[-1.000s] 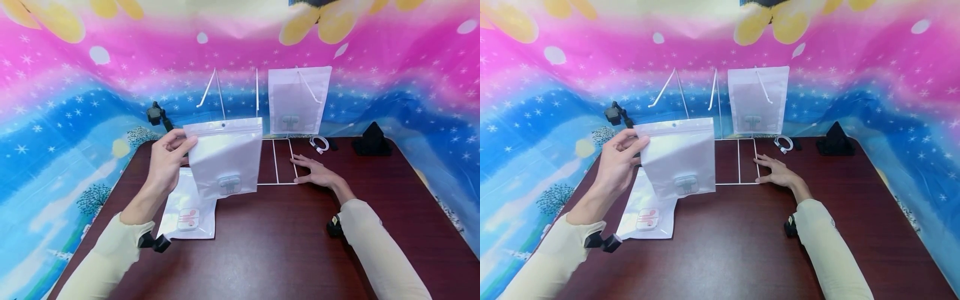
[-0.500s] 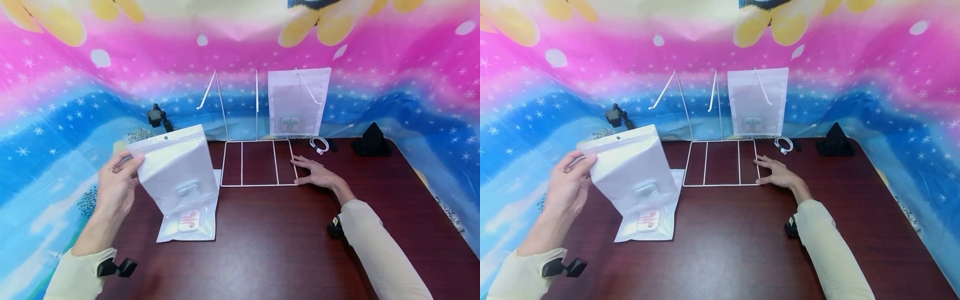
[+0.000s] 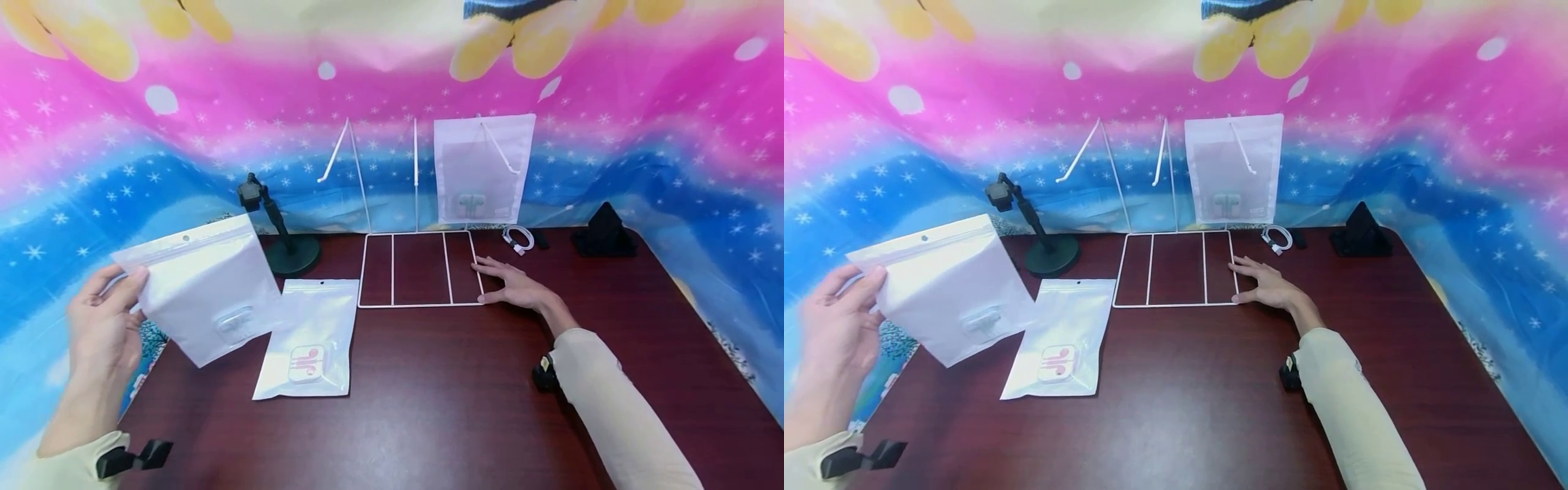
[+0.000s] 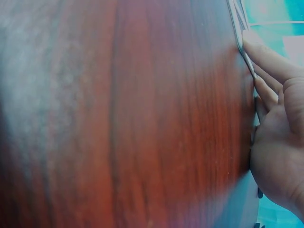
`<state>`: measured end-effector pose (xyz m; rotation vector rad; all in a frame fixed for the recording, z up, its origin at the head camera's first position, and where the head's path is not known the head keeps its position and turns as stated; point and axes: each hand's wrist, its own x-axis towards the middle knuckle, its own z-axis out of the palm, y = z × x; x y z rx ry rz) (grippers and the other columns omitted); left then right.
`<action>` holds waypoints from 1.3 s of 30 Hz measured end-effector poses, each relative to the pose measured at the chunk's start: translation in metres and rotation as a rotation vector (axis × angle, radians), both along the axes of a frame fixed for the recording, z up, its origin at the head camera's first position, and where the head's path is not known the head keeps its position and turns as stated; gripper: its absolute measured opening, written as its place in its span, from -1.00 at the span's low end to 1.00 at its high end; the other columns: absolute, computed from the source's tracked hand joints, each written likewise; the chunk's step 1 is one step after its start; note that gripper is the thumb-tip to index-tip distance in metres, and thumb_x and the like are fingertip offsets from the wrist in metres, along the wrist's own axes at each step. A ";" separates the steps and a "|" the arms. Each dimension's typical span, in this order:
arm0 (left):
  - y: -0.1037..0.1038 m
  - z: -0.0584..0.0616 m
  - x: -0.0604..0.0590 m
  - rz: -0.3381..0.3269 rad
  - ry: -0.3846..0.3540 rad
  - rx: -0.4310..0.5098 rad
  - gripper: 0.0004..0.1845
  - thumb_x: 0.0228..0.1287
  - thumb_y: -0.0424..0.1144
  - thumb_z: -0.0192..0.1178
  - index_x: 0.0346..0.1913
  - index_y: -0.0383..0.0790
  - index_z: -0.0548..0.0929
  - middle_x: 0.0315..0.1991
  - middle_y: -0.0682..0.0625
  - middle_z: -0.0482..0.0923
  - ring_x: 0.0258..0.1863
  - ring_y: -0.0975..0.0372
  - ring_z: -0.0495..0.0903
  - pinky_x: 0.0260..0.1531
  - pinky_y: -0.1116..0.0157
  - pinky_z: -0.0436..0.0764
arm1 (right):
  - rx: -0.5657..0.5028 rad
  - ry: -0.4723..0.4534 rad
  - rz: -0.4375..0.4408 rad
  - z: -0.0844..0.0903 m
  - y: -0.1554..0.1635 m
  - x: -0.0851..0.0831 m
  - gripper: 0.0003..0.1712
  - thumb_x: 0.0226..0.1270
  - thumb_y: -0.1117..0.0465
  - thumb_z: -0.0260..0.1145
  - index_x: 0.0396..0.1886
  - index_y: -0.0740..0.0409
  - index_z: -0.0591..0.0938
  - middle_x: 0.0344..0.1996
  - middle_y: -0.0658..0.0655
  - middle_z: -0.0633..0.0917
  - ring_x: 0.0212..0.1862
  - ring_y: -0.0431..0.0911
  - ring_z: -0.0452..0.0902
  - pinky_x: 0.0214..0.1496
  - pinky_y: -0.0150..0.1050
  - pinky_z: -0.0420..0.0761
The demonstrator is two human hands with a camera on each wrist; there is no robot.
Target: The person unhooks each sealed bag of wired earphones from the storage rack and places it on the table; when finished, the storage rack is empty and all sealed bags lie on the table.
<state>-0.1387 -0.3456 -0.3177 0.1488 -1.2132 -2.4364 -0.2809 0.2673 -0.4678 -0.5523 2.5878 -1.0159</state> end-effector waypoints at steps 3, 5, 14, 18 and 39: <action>-0.013 0.001 0.006 0.042 -0.062 -0.022 -0.75 0.32 -0.60 0.29 0.02 -0.39 0.72 -0.09 -0.09 0.78 -0.28 0.18 0.75 -0.50 0.26 0.69 | -0.001 -0.003 -0.003 -0.001 -0.001 0.001 0.00 0.36 -0.05 0.48 0.66 0.04 0.22 0.69 0.24 -0.03 0.67 0.29 -0.31 0.53 0.45 -0.30; -0.020 0.001 0.009 0.069 -0.114 -0.054 -0.71 0.32 -0.55 0.33 0.07 -0.34 0.73 -0.01 -0.01 0.74 -0.16 0.21 0.70 -0.43 0.31 0.67 | 0.001 0.005 0.000 -0.001 -0.001 0.001 0.00 0.35 -0.05 0.48 0.66 0.05 0.22 0.68 0.26 -0.03 0.66 0.30 -0.30 0.52 0.47 -0.30; -0.037 -0.005 0.011 0.026 -0.362 -0.300 -0.75 0.27 -0.36 0.46 -0.02 -0.05 0.79 -0.19 0.22 0.74 -0.25 0.34 0.66 -0.47 0.39 0.63 | 0.011 0.016 -0.008 -0.001 0.001 -0.001 0.00 0.35 -0.04 0.48 0.66 0.04 0.22 0.68 0.26 -0.03 0.66 0.31 -0.30 0.51 0.49 -0.32; -0.049 -0.010 0.004 -0.010 -0.453 -0.415 -0.72 0.24 -0.24 0.51 -0.03 0.11 0.75 -0.17 0.32 0.65 -0.29 0.41 0.63 -0.45 0.43 0.60 | 0.005 0.007 -0.008 -0.002 0.001 0.000 -0.01 0.36 -0.05 0.47 0.66 0.04 0.22 0.69 0.26 -0.04 0.66 0.31 -0.31 0.50 0.50 -0.35; -0.080 -0.074 -0.057 -0.056 -0.652 -0.490 -0.34 0.29 0.01 0.45 0.45 0.23 0.52 0.05 0.36 0.47 -0.15 0.43 0.45 -0.30 0.46 0.50 | 0.016 0.014 -0.010 -0.001 0.000 0.000 -0.02 0.36 -0.01 0.47 0.66 0.06 0.22 0.68 0.26 -0.02 0.66 0.33 -0.32 0.50 0.50 -0.35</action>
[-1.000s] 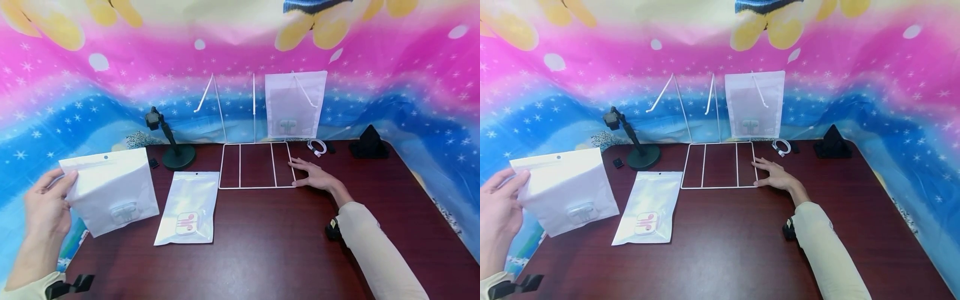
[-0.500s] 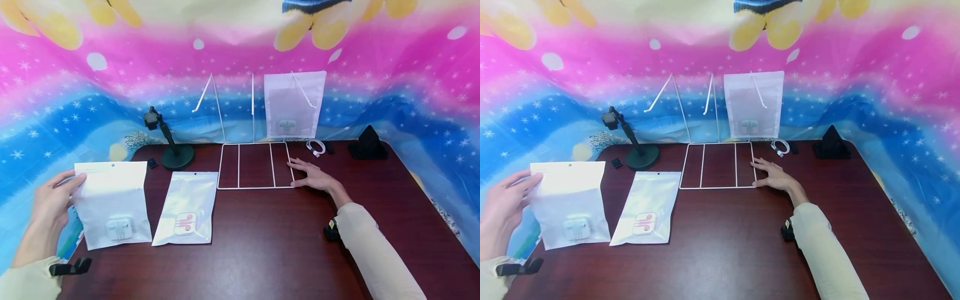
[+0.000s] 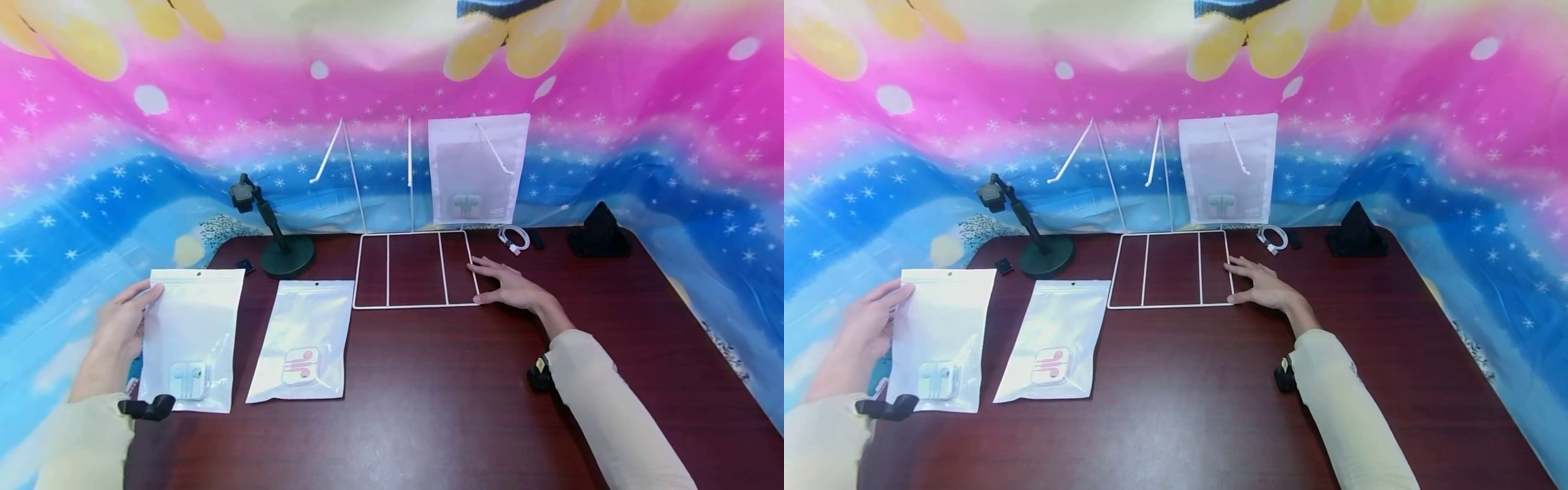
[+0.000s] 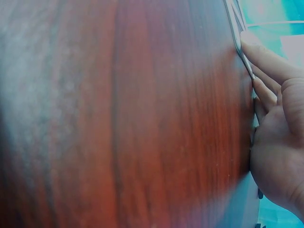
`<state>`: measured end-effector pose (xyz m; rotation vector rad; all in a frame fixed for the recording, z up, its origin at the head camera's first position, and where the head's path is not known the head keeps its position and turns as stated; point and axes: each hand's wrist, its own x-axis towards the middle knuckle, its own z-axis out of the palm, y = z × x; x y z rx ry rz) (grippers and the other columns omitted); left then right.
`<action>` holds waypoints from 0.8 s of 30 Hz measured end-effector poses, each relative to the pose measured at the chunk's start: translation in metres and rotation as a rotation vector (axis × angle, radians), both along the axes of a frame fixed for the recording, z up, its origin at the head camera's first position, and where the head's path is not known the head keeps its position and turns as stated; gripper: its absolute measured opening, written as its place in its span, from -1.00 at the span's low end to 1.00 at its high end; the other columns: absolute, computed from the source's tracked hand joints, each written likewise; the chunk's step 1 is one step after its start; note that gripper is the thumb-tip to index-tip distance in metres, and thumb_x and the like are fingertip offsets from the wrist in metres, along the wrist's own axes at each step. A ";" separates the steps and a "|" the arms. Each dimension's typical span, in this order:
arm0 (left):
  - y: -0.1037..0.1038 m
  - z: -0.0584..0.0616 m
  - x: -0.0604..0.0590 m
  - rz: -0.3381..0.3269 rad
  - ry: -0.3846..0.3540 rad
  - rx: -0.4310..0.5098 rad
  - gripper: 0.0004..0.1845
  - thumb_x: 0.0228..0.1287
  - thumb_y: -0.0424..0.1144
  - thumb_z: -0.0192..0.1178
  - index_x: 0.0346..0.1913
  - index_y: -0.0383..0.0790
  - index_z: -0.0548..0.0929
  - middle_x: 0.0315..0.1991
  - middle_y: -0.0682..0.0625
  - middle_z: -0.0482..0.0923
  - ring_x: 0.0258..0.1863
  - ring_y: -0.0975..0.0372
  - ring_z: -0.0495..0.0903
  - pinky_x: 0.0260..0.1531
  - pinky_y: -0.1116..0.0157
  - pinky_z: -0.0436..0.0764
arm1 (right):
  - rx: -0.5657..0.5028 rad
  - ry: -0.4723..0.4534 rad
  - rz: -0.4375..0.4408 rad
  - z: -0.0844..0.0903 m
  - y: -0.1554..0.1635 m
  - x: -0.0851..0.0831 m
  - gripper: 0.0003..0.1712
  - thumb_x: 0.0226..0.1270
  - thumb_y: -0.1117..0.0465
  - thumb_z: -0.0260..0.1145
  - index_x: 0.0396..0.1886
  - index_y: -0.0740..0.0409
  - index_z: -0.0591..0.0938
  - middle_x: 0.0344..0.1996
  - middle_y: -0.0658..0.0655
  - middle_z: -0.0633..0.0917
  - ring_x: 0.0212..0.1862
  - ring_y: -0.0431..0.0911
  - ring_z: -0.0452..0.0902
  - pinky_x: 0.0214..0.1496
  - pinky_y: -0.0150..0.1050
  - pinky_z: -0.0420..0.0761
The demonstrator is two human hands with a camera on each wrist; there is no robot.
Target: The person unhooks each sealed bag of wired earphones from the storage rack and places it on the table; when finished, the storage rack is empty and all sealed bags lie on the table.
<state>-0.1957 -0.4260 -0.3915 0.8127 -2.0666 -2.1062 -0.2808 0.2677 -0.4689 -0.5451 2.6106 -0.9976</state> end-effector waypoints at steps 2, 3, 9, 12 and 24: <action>0.002 -0.004 -0.005 0.028 -0.029 -0.008 -0.24 0.30 0.05 0.43 0.54 0.21 0.41 0.28 0.29 0.44 0.05 0.41 0.44 -0.07 0.48 0.50 | -0.005 -0.005 -0.001 0.000 -0.001 0.000 -0.02 0.36 0.00 0.47 0.66 0.05 0.22 0.68 0.25 -0.03 0.66 0.33 -0.33 0.50 0.49 -0.36; 0.002 -0.007 -0.007 0.041 -0.037 -0.001 -0.23 0.31 0.05 0.42 0.55 0.20 0.40 0.41 0.25 0.36 0.20 0.39 0.41 0.10 0.50 0.47 | -0.006 -0.007 -0.003 0.000 -0.001 0.000 -0.02 0.36 0.00 0.47 0.66 0.05 0.22 0.68 0.25 -0.03 0.66 0.32 -0.33 0.51 0.49 -0.36; 0.004 -0.018 -0.020 0.082 -0.071 0.034 -0.20 0.33 0.04 0.40 0.58 0.20 0.31 0.63 0.42 -0.08 0.62 0.43 -0.14 0.58 0.32 -0.09 | -0.013 0.000 0.000 0.000 -0.002 0.001 -0.02 0.36 -0.02 0.47 0.66 0.07 0.22 0.68 0.27 -0.02 0.65 0.34 -0.32 0.50 0.49 -0.36; 0.003 -0.023 -0.023 0.096 -0.075 0.065 -0.23 0.32 0.01 0.42 0.55 0.23 0.36 0.62 0.44 -0.04 0.61 0.44 -0.10 0.57 0.35 -0.05 | -0.015 0.004 0.006 0.000 -0.002 0.001 -0.01 0.36 -0.04 0.47 0.66 0.08 0.23 0.68 0.29 -0.02 0.65 0.35 -0.32 0.49 0.50 -0.36; 0.001 -0.043 -0.028 0.060 -0.154 0.053 -0.26 0.38 0.07 0.36 0.56 0.29 0.33 0.63 0.37 0.02 0.59 0.36 0.02 0.60 0.26 -0.03 | 0.003 0.000 -0.003 0.001 -0.002 0.000 -0.01 0.35 -0.03 0.47 0.66 0.04 0.22 0.69 0.24 -0.03 0.66 0.32 -0.32 0.52 0.47 -0.32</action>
